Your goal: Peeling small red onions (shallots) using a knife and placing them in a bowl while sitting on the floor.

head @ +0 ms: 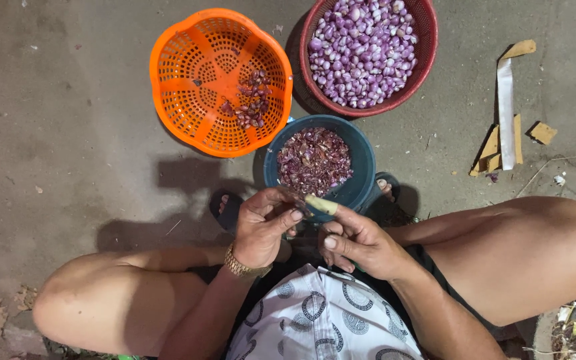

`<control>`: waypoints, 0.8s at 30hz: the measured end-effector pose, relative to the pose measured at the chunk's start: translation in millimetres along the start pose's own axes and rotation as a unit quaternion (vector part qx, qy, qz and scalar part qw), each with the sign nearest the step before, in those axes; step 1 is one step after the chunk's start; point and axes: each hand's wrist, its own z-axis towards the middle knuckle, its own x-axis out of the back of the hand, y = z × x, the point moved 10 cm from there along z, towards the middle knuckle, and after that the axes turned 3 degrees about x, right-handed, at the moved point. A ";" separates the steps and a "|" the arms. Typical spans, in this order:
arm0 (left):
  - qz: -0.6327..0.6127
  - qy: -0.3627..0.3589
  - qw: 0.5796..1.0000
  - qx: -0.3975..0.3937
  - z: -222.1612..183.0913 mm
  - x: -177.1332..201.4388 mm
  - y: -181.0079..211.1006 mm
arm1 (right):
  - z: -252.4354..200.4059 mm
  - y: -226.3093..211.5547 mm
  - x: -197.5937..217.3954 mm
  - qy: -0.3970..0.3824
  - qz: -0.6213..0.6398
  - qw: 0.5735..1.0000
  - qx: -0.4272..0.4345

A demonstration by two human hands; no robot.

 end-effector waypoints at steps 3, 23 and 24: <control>0.027 0.008 1.000 -0.003 -1.6 3.5 -3.8 | -1.6 6.4 2.5 -0.011 -0.024 1.000 -0.008; 0.019 0.008 0.999 0.028 -2.7 -7.3 -2.4 | -3.7 12.4 16.6 0.058 0.021 0.998 -0.018; 0.019 0.009 0.999 0.028 -4.4 -5.5 -6.4 | -4.1 14.8 17.6 0.058 0.022 0.998 -0.019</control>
